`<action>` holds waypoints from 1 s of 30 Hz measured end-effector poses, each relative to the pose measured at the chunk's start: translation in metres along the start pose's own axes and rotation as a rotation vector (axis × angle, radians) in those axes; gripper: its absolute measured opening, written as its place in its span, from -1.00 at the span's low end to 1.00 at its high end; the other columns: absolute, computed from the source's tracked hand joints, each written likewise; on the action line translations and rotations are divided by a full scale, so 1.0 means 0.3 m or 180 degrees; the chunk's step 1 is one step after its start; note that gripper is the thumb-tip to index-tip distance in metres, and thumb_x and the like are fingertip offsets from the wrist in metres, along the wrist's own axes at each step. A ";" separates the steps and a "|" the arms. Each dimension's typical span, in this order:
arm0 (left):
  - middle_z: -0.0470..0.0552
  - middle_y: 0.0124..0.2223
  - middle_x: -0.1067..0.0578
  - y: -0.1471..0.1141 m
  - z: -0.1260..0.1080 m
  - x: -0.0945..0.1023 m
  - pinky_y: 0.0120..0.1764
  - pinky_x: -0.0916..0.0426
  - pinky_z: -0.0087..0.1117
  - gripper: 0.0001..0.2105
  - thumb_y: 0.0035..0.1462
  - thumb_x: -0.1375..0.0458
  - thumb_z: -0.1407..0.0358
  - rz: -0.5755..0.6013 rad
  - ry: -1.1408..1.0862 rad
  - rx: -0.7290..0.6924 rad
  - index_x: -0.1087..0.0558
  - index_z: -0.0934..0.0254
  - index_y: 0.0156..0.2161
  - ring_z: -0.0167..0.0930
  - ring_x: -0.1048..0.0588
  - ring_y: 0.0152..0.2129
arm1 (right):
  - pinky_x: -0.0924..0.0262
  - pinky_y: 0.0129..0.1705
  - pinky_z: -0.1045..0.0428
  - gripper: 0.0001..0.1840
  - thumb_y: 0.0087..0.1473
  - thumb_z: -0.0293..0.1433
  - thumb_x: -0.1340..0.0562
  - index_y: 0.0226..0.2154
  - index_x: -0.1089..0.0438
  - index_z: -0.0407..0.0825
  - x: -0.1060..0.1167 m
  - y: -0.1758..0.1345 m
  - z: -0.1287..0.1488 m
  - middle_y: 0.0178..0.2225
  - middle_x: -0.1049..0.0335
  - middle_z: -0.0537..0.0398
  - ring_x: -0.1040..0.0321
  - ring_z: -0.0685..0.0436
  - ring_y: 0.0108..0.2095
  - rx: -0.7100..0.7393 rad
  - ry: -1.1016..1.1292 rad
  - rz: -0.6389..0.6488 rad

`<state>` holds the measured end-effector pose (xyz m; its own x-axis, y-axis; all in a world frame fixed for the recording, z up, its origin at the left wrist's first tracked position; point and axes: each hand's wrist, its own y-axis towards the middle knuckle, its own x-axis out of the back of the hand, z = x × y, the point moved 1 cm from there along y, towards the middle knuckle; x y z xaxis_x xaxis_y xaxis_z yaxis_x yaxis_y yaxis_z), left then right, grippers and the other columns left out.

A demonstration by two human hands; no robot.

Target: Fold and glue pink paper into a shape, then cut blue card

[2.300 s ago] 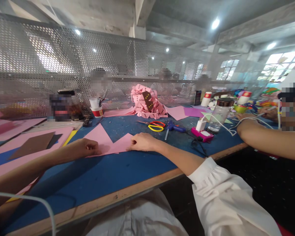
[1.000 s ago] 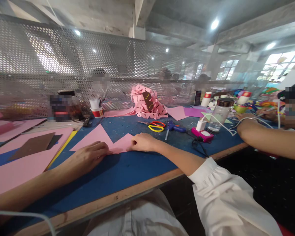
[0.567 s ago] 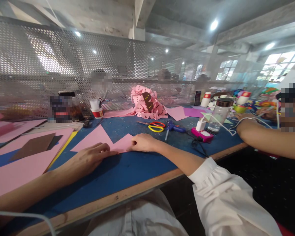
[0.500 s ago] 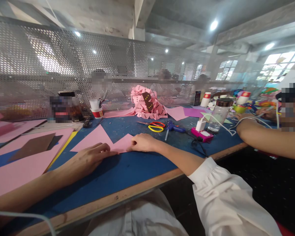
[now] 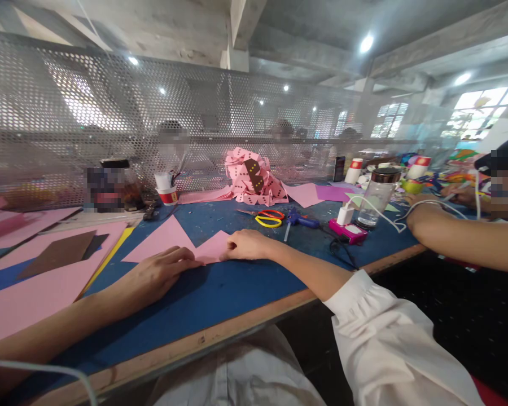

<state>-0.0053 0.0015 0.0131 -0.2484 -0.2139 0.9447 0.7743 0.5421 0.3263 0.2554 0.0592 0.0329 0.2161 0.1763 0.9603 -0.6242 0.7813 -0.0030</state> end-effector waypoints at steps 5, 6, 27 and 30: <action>0.07 -0.04 -0.48 0.000 -0.003 0.003 -0.09 -0.42 -0.33 -0.54 0.29 0.12 0.54 0.0095 0.0046 0.0040 -0.48 0.16 0.11 -0.33 -0.49 -0.17 | 0.08 -0.40 0.10 -0.59 0.13 -0.03 -0.30 -0.42 -0.49 -0.05 0.017 -0.007 -0.010 -0.43 -0.46 0.16 -0.29 0.00 -0.41 0.0065 0.0087 0.0105; 0.07 -0.04 -0.48 0.000 -0.002 0.002 -0.09 -0.42 -0.33 -0.54 0.29 0.12 0.54 0.0109 0.0051 0.0048 -0.48 0.16 0.11 -0.32 -0.49 -0.16 | 0.08 -0.40 0.10 -0.60 0.13 -0.04 -0.30 -0.41 -0.49 -0.06 0.020 -0.008 -0.012 -0.43 -0.45 0.16 -0.29 0.00 -0.41 0.0072 0.0111 0.0125; 0.09 -0.03 -0.45 -0.005 0.008 -0.010 -0.07 -0.40 -0.29 -0.56 0.30 0.15 0.55 0.0184 -0.0036 0.0045 -0.46 0.23 0.10 -0.31 -0.46 -0.13 | 0.02 -0.41 0.10 -0.62 0.05 -0.09 -0.32 -0.47 -0.43 -0.09 0.049 -0.007 -0.098 -0.49 -0.37 0.19 -0.24 0.02 -0.46 0.0320 0.0434 0.0499; 0.08 -0.03 -0.45 -0.006 0.009 -0.014 -0.06 -0.39 -0.30 -0.56 0.31 0.15 0.55 0.0150 -0.0049 0.0066 -0.46 0.21 0.10 -0.32 -0.46 -0.13 | 0.02 -0.41 0.10 -0.61 0.05 -0.09 -0.31 -0.48 -0.42 -0.09 0.052 -0.009 -0.105 -0.51 -0.36 0.19 -0.23 0.01 -0.47 0.0305 0.0500 0.0555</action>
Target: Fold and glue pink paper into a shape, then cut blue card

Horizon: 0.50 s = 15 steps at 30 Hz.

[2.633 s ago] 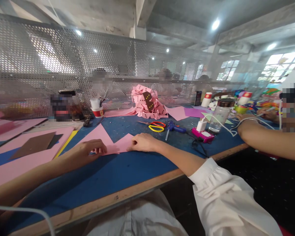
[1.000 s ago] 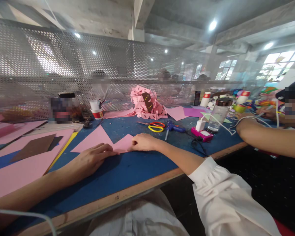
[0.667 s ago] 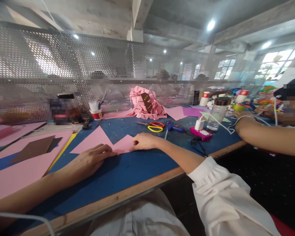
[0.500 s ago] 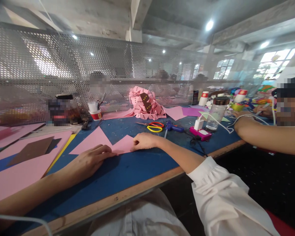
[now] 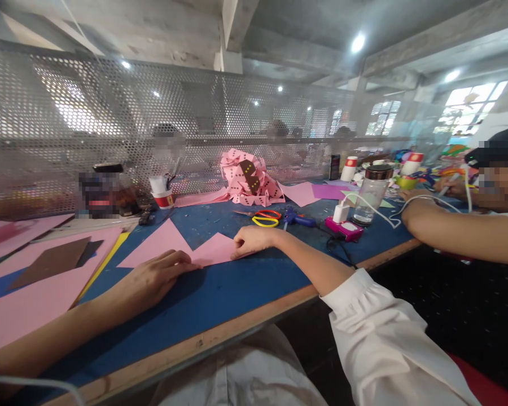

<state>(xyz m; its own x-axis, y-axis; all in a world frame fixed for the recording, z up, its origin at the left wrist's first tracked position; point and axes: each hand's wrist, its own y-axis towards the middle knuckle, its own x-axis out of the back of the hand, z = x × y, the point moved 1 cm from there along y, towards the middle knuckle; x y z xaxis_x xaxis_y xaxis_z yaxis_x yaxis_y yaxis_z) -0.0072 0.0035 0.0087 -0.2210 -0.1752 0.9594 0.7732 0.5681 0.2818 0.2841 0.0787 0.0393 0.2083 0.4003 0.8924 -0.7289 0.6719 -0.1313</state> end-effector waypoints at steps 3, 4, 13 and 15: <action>0.06 -0.03 -0.45 -0.001 0.001 -0.004 -0.06 -0.38 -0.31 -0.56 0.34 0.15 0.53 -0.0024 -0.0013 0.0013 -0.44 0.18 0.12 -0.33 -0.45 -0.13 | 0.02 -0.41 0.10 -0.62 0.04 -0.10 -0.31 -0.49 -0.42 -0.09 0.001 0.001 -0.001 -0.51 -0.35 0.20 -0.22 0.02 -0.47 -0.0017 0.0056 0.0035; 0.06 -0.03 -0.45 -0.002 0.002 -0.005 -0.06 -0.38 -0.31 -0.56 0.34 0.15 0.52 -0.0023 -0.0009 0.0017 -0.44 0.18 0.13 -0.32 -0.45 -0.13 | 0.02 -0.41 0.09 -0.62 0.04 -0.10 -0.32 -0.49 -0.42 -0.09 0.001 0.001 -0.001 -0.51 -0.35 0.20 -0.22 0.02 -0.47 -0.0023 0.0070 0.0048; 0.08 -0.02 -0.45 -0.005 0.008 -0.005 -0.06 -0.39 -0.30 -0.57 0.32 0.15 0.53 0.0042 0.0049 0.0019 -0.44 0.21 0.11 -0.31 -0.46 -0.12 | 0.00 -0.39 0.09 -0.59 0.01 -0.06 -0.34 -0.47 -0.45 -0.10 0.017 -0.005 -0.020 -0.51 -0.38 0.20 -0.24 0.01 -0.44 -0.0079 0.0118 0.0159; 0.08 -0.02 -0.45 -0.004 0.009 -0.006 -0.06 -0.40 -0.30 -0.58 0.32 0.15 0.53 0.0039 0.0036 0.0004 -0.44 0.22 0.11 -0.31 -0.46 -0.12 | 0.01 -0.39 0.09 -0.58 0.00 -0.04 -0.34 -0.46 -0.47 -0.10 0.021 -0.007 -0.029 -0.50 -0.39 0.19 -0.25 0.00 -0.43 -0.0097 0.0118 0.0182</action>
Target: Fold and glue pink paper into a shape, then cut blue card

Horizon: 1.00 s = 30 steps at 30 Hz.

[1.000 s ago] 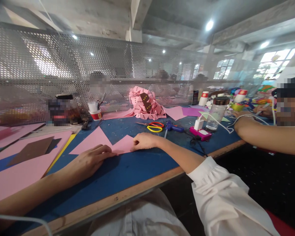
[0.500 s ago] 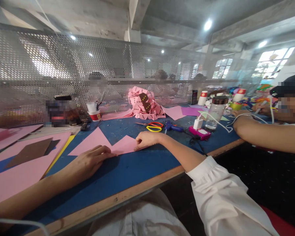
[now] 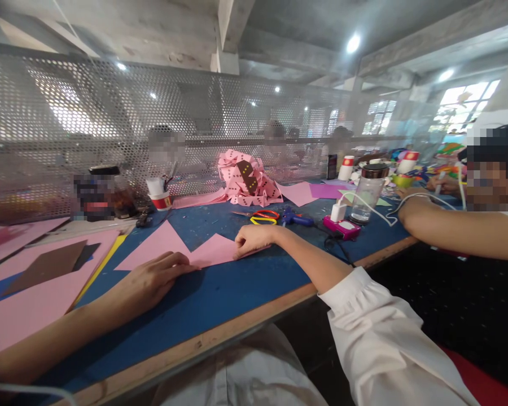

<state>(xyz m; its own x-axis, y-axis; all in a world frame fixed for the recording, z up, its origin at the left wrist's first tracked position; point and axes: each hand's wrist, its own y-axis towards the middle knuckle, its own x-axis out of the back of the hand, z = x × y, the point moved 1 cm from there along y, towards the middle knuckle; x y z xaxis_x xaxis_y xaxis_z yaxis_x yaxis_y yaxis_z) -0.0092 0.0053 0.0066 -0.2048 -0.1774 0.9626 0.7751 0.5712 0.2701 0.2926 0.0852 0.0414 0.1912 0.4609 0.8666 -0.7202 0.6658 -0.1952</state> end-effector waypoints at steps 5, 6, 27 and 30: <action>0.07 -0.03 -0.45 0.006 0.001 -0.001 -0.06 -0.40 -0.29 -0.55 0.28 0.14 0.55 -0.0044 0.0003 -0.0017 -0.44 0.21 0.11 -0.31 -0.47 -0.13 | 0.02 -0.41 0.09 -0.56 -0.01 -0.02 -0.35 -0.46 -0.46 -0.09 0.006 -0.003 -0.010 -0.51 -0.38 0.19 -0.24 0.01 -0.44 -0.0035 -0.0015 0.0045; 0.07 -0.03 -0.45 0.006 0.001 0.000 -0.07 -0.40 -0.29 -0.54 0.27 0.14 0.56 -0.0050 -0.0001 -0.0018 -0.44 0.20 0.12 -0.31 -0.47 -0.13 | 0.02 -0.41 0.09 -0.56 -0.01 -0.02 -0.35 -0.46 -0.46 -0.09 0.006 -0.003 -0.010 -0.51 -0.38 0.19 -0.24 0.01 -0.44 -0.0039 -0.0019 0.0049; 0.07 -0.04 -0.47 0.009 -0.016 0.015 -0.07 -0.42 -0.32 -0.55 0.28 0.15 0.54 -0.0093 -0.0025 -0.0021 -0.47 0.22 0.09 -0.33 -0.47 -0.15 | 0.03 -0.42 0.08 -0.54 -0.02 0.01 -0.34 -0.46 -0.45 -0.07 0.024 -0.014 -0.032 -0.51 -0.35 0.22 -0.20 0.02 -0.45 -0.0018 -0.0108 0.0192; 0.07 -0.04 -0.47 0.007 -0.015 0.016 -0.07 -0.42 -0.33 -0.55 0.28 0.14 0.54 -0.0066 -0.0035 -0.0043 -0.46 0.21 0.10 -0.34 -0.47 -0.15 | 0.04 -0.44 0.08 -0.53 -0.03 0.03 -0.34 -0.48 -0.44 -0.07 0.026 -0.018 -0.040 -0.53 -0.32 0.23 -0.17 0.03 -0.48 -0.0030 -0.0112 0.0216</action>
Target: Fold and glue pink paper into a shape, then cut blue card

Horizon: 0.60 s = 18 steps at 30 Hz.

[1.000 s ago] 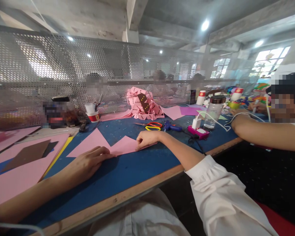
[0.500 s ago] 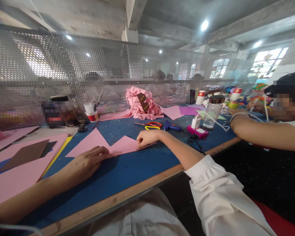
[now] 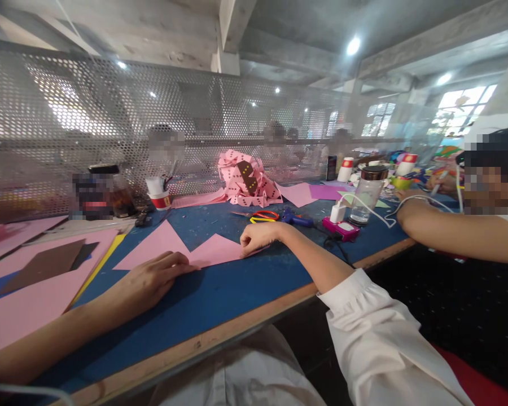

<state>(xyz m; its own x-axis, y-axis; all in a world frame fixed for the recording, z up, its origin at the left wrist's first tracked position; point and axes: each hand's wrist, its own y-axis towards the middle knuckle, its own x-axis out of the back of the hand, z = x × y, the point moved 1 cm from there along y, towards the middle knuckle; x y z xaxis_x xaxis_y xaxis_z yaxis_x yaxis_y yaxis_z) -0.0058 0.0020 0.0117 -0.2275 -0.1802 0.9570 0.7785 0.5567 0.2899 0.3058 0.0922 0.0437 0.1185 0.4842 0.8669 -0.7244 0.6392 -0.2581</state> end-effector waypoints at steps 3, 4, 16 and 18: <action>0.06 -0.03 -0.47 -0.003 0.004 -0.003 -0.07 -0.41 -0.34 -0.55 0.28 0.13 0.54 -0.0004 0.0013 0.0033 -0.46 0.18 0.10 -0.34 -0.47 -0.14 | 0.04 -0.45 0.08 -0.51 -0.03 0.05 -0.33 -0.48 -0.44 -0.07 0.002 -0.006 -0.003 -0.53 -0.32 0.22 -0.17 0.03 -0.49 -0.0031 0.0022 0.0019; 0.06 -0.03 -0.47 -0.004 0.005 -0.005 -0.06 -0.41 -0.34 -0.56 0.28 0.13 0.54 -0.0027 0.0014 0.0029 -0.46 0.18 0.10 -0.34 -0.47 -0.14 | 0.04 -0.45 0.08 -0.50 -0.03 0.06 -0.33 -0.48 -0.44 -0.07 0.003 -0.008 -0.003 -0.54 -0.32 0.22 -0.17 0.03 -0.49 -0.0042 0.0033 0.0025; 0.08 -0.01 -0.46 -0.001 0.005 -0.004 -0.04 -0.41 -0.28 -0.55 0.30 0.14 0.54 0.0061 -0.0028 0.0038 -0.46 0.22 0.12 -0.30 -0.46 -0.11 | 0.04 -0.45 0.08 -0.49 -0.05 0.06 -0.34 -0.48 -0.44 -0.07 0.002 -0.005 -0.017 -0.54 -0.32 0.21 -0.16 0.04 -0.51 -0.0106 0.0080 0.0096; 0.08 -0.02 -0.46 -0.001 0.007 -0.007 -0.04 -0.42 -0.27 -0.54 0.30 0.15 0.55 0.0067 -0.0022 0.0031 -0.46 0.22 0.12 -0.30 -0.46 -0.11 | 0.04 -0.46 0.08 -0.49 -0.05 0.06 -0.34 -0.48 -0.44 -0.07 0.003 -0.007 -0.019 -0.55 -0.33 0.21 -0.16 0.05 -0.52 -0.0127 0.0104 0.0122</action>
<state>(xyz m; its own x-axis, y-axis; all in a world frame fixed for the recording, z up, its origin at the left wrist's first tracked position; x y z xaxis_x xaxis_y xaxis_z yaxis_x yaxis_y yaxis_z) -0.0068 0.0037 0.0097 -0.2151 -0.1626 0.9630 0.7775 0.5682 0.2696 0.3112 0.0944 0.0426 0.1137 0.5278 0.8417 -0.7013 0.6427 -0.3083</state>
